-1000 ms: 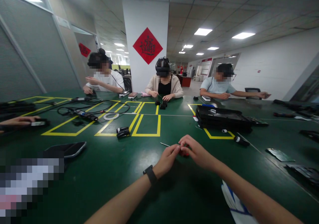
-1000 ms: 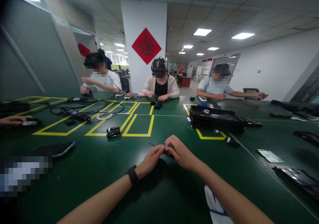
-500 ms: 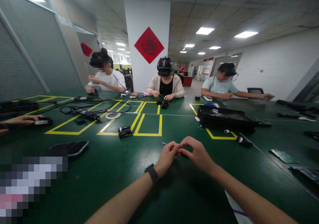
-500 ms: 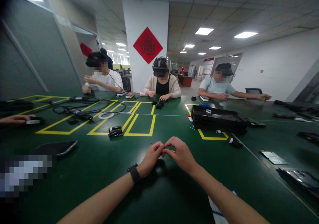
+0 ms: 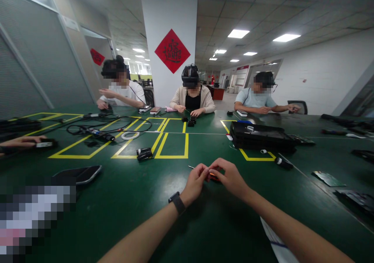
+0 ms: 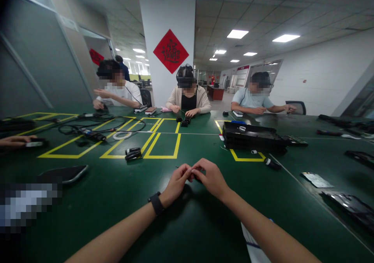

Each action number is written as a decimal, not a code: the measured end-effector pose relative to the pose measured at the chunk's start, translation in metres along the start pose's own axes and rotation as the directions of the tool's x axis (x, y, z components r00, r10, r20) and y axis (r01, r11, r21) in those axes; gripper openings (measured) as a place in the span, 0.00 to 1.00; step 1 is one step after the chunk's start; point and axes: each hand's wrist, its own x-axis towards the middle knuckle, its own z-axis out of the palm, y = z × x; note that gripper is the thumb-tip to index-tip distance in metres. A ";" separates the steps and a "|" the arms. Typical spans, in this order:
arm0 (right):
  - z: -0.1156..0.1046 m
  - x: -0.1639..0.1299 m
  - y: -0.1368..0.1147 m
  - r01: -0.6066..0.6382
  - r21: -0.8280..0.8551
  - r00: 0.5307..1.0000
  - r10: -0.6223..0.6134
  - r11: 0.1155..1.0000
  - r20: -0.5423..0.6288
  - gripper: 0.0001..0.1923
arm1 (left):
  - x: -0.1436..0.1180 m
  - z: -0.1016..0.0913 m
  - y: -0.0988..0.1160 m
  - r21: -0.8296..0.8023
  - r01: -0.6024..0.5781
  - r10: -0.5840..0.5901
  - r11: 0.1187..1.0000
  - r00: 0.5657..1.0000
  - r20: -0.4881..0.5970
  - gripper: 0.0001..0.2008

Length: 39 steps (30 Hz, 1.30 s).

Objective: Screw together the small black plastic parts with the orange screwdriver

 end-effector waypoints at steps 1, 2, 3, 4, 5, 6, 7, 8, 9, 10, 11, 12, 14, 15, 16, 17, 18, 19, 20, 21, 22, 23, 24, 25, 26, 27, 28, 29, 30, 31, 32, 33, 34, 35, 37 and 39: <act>-0.006 0.002 0.010 -0.029 -0.004 0.999 0.029 1.000 0.020 0.09 | -0.001 -0.001 0.003 0.075 -0.020 0.019 0.997 1.000 0.019 0.16; -0.015 0.003 0.024 -0.072 -0.032 0.997 0.072 0.997 0.007 0.09 | -0.002 -0.002 0.006 0.175 -0.053 0.044 0.983 0.998 0.055 0.16; -0.026 0.003 0.040 -0.143 -0.099 0.989 0.138 0.985 -0.062 0.09 | -0.004 -0.003 0.009 0.297 -0.103 0.075 0.949 0.992 0.101 0.15; -0.039 0.000 0.060 -0.246 -0.194 0.962 0.215 0.950 -0.167 0.09 | -0.005 -0.004 0.011 0.424 -0.166 0.105 0.890 0.981 0.165 0.13; -0.053 -0.007 0.080 -0.362 -0.287 0.910 0.271 0.887 -0.313 0.10 | -0.006 -0.006 0.012 0.539 -0.235 0.125 0.809 0.965 0.232 0.12; -0.069 -0.015 0.101 -0.437 -0.313 0.868 0.303 0.843 -0.394 0.11 | -0.007 -0.008 0.011 0.630 -0.293 0.133 0.719 0.948 0.289 0.12; -0.085 -0.027 0.120 -0.515 -0.333 0.815 0.330 0.790 -0.477 0.12 | -0.007 -0.009 0.009 0.696 -0.330 0.127 0.638 0.937 0.327 0.15; -0.101 -0.040 0.139 -0.588 -0.346 0.758 0.349 0.731 -0.551 0.12 | -0.007 -0.011 0.005 0.744 -0.335 0.115 0.579 0.936 0.332 0.18; -0.116 -0.054 0.155 -0.635 -0.347 0.718 0.363 0.690 -0.594 0.13 | -0.007 -0.013 0.001 0.773 -0.321 0.095 0.547 0.942 0.323 0.22; -0.129 -0.068 0.171 -0.673 -0.347 0.683 0.368 0.654 -0.631 0.15 | -0.006 -0.014 -0.004 0.790 -0.299 0.074 0.535 0.948 0.309 0.24; -0.141 -0.081 0.185 -0.712 -0.349 0.641 0.360 0.610 -0.677 0.16 | -0.005 -0.015 -0.009 0.794 -0.294 0.050 0.532 0.947 0.316 0.25; -0.151 -0.092 0.197 -0.748 -0.387 0.608 0.323 0.540 -0.725 0.16 | -0.004 -0.016 -0.013 0.795 -0.289 0.035 0.533 0.946 0.321 0.26; -0.164 -0.108 0.219 -0.768 -0.437 0.606 0.312 0.469 -0.731 0.15 | -0.003 -0.017 -0.017 0.793 -0.285 0.024 0.539 0.946 0.323 0.26; -0.167 -0.112 0.228 -0.778 -0.440 0.600 0.324 0.448 -0.731 0.15 | -0.003 -0.017 -0.018 0.792 -0.283 0.024 0.541 0.946 0.322 0.26; -0.168 -0.114 0.236 -0.784 -0.444 0.600 0.341 0.434 -0.724 0.14 | -0.003 -0.017 -0.018 0.791 -0.282 0.025 0.543 0.947 0.320 0.26; -0.168 -0.115 0.242 -0.785 -0.450 0.603 0.357 0.426 -0.714 0.14 | -0.003 -0.017 -0.017 0.791 -0.280 0.025 0.544 0.948 0.319 0.26; -0.168 -0.114 0.247 -0.784 -0.458 0.608 0.368 0.418 -0.704 0.14 | -0.003 -0.017 -0.017 0.791 -0.280 0.024 0.544 0.948 0.319 0.26; -0.167 -0.114 0.250 -0.784 -0.465 0.611 0.376 0.412 -0.697 0.13 | -0.003 -0.017 -0.016 0.791 -0.279 0.024 0.544 0.948 0.318 0.26; -0.166 -0.113 0.252 -0.786 -0.464 0.609 0.383 0.408 -0.694 0.13 | -0.003 -0.017 -0.016 0.791 -0.278 0.023 0.545 0.948 0.318 0.26; -0.166 -0.112 0.254 -0.792 -0.458 0.602 0.388 0.405 -0.698 0.13 | -0.003 -0.017 -0.016 0.790 -0.278 0.022 0.547 0.948 0.319 0.26; -0.166 -0.112 0.255 -0.798 -0.446 0.592 0.392 0.405 -0.704 0.13 | -0.003 -0.017 -0.016 0.788 -0.279 0.022 0.548 0.947 0.320 0.26; -0.166 -0.113 0.256 -0.804 -0.433 0.583 0.394 0.408 -0.711 0.13 | -0.003 -0.017 -0.016 0.787 -0.280 0.023 0.550 0.947 0.321 0.26; -0.167 -0.114 0.256 -0.804 -0.425 0.581 0.395 0.415 -0.712 0.13 | -0.003 -0.018 -0.016 0.786 -0.281 0.023 0.551 0.947 0.321 0.26; -0.168 -0.114 0.257 -0.800 -0.425 0.585 0.397 0.423 -0.707 0.13 | -0.003 -0.018 -0.017 0.786 -0.281 0.025 0.551 0.947 0.321 0.26; -0.168 -0.115 0.258 -0.794 -0.430 0.594 0.398 0.429 -0.699 0.13 | -0.003 -0.018 -0.017 0.786 -0.281 0.026 0.550 0.947 0.321 0.26; -0.169 -0.116 0.258 -0.787 -0.439 0.604 0.401 0.433 -0.688 0.13 | -0.003 -0.018 -0.017 0.786 -0.282 0.027 0.550 0.947 0.321 0.26; -0.169 -0.116 0.259 -0.780 -0.448 0.615 0.404 0.436 -0.677 0.13 | -0.003 -0.018 -0.017 0.787 -0.282 0.027 0.549 0.947 0.321 0.26; -0.169 -0.117 0.260 -0.774 -0.457 0.624 0.403 0.438 -0.669 0.13 | -0.003 -0.018 -0.017 0.787 -0.282 0.026 0.549 0.946 0.322 0.26; -0.169 -0.117 0.261 -0.767 -0.467 0.633 0.399 0.440 -0.664 0.13 | -0.003 -0.018 -0.017 0.786 -0.282 0.024 0.550 0.946 0.322 0.26; -0.169 -0.117 0.262 -0.762 -0.474 0.639 0.392 0.441 -0.662 0.13 | -0.003 -0.018 -0.017 0.786 -0.282 0.023 0.550 0.946 0.323 0.26; -0.169 -0.117 0.263 -0.758 -0.480 0.643 0.387 0.441 -0.661 0.13 | -0.003 -0.018 -0.016 0.786 -0.281 0.021 0.550 0.946 0.324 0.26; -0.169 -0.118 0.265 -0.756 -0.482 0.646 0.386 0.442 -0.658 0.14 | -0.003 -0.018 -0.016 0.786 -0.281 0.020 0.551 0.946 0.323 0.26; -0.169 -0.118 0.267 -0.754 -0.483 0.649 0.387 0.446 -0.655 0.14 | -0.003 -0.018 -0.016 0.786 -0.280 0.020 0.550 0.946 0.323 0.26; -0.170 -0.119 0.269 -0.751 -0.479 0.651 0.387 0.455 -0.652 0.15 | -0.003 -0.018 -0.016 0.787 -0.281 0.020 0.550 0.946 0.324 0.26; -0.172 -0.121 0.275 -0.741 -0.462 0.655 0.373 0.487 -0.658 0.16 | -0.003 -0.019 -0.017 0.787 -0.282 0.022 0.548 0.946 0.324 0.26; -0.176 -0.122 0.281 -0.726 -0.438 0.660 0.361 0.530 -0.659 0.18 | -0.003 -0.018 -0.018 0.788 -0.284 0.026 0.546 0.946 0.323 0.26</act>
